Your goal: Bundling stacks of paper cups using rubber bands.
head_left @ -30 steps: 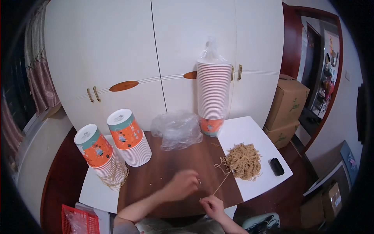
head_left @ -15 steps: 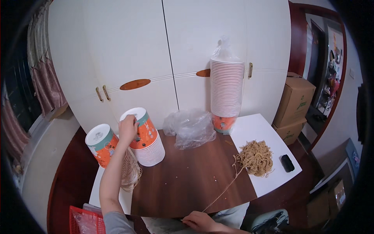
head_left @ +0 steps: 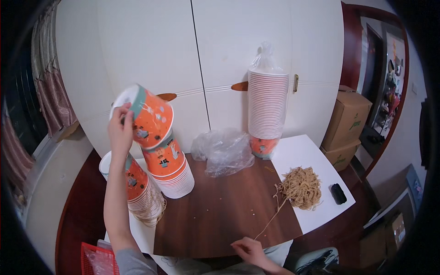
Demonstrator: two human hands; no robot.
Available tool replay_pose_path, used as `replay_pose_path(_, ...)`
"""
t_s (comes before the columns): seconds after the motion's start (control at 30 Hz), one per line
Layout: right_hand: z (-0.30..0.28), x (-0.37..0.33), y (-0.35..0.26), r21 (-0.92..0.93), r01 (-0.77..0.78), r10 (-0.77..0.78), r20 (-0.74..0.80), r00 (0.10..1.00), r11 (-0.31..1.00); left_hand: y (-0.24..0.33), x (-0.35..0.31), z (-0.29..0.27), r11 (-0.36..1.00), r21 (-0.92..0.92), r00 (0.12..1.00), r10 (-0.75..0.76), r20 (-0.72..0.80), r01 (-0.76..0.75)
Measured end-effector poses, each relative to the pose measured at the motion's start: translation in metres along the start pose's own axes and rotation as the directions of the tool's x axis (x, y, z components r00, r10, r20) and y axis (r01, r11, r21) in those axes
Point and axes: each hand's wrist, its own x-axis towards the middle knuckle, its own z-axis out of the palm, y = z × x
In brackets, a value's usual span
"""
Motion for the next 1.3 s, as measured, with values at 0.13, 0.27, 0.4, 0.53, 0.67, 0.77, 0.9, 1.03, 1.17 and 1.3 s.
replay_pose_path(0.13, -0.014, 0.013, 0.001, 0.004, 0.004, -0.004, -0.133, 0.991, 1.000, 0.031, -0.042, -0.021, 0.965, -0.233, 0.980, 0.075, -0.187, -0.118)
replay_pose_path(0.27, -0.029, 0.028, -0.004, -0.040, 0.053, -0.060, -0.215, 0.975, 0.998, 0.040, -0.132, -0.015, 0.585, -0.670, 0.852, -0.503, 0.142, 0.457)
replay_pose_path(0.4, -0.038, 0.042, -0.020, -0.079, 0.194, -0.210, -0.360, 0.909, 0.978, 0.023, -0.241, 0.033, -0.181, -0.492, 0.310, -0.583, 0.751, 0.851)
replay_pose_path(0.53, -0.034, 0.064, -0.029, -0.350, 0.399, -0.497, -0.256, 0.830, 0.847, -0.001, -0.333, 0.052, -0.434, -0.425, 0.179, -0.502, 0.846, 0.795)
replay_pose_path(0.67, -0.032, 0.056, -0.017, -0.341, 0.267, -0.347, -0.200, 0.916, 0.902, 0.012, -0.356, 0.053, -0.505, -0.414, 0.101, -0.535, 0.838, 0.757)
replay_pose_path(0.77, -0.033, 0.054, -0.009, -0.352, 0.186, -0.272, -0.215, 0.938, 0.917, 0.014, -0.356, 0.046, -0.159, -0.402, 0.195, -0.682, 0.705, 0.902)
replay_pose_path(0.9, -0.043, 0.047, -0.004, -0.347, 0.073, -0.147, -0.194, 0.970, 0.935, 0.013, -0.342, 0.034, 0.150, -0.401, 0.392, -0.667, 0.634, 0.904)
replay_pose_path(1.03, -0.046, 0.065, -0.028, -0.503, 0.179, -0.254, -0.084, 0.963, 0.845, 0.018, -0.324, 0.033, 0.369, -0.399, 0.543, -0.552, 0.633, 0.840)
replay_pose_path(1.17, -0.034, 0.091, -0.048, -0.503, 0.347, -0.288, 0.194, 0.938, 0.792, 0.020, -0.294, 0.051, 0.467, -0.497, 0.681, -0.503, 0.532, 0.732)
replay_pose_path(1.3, -0.024, 0.110, -0.035, -0.475, 0.357, -0.280, 0.227, 0.933, 0.804, 0.003, -0.299, 0.062, 0.515, -0.408, 0.627, -0.379, 0.681, 0.754)
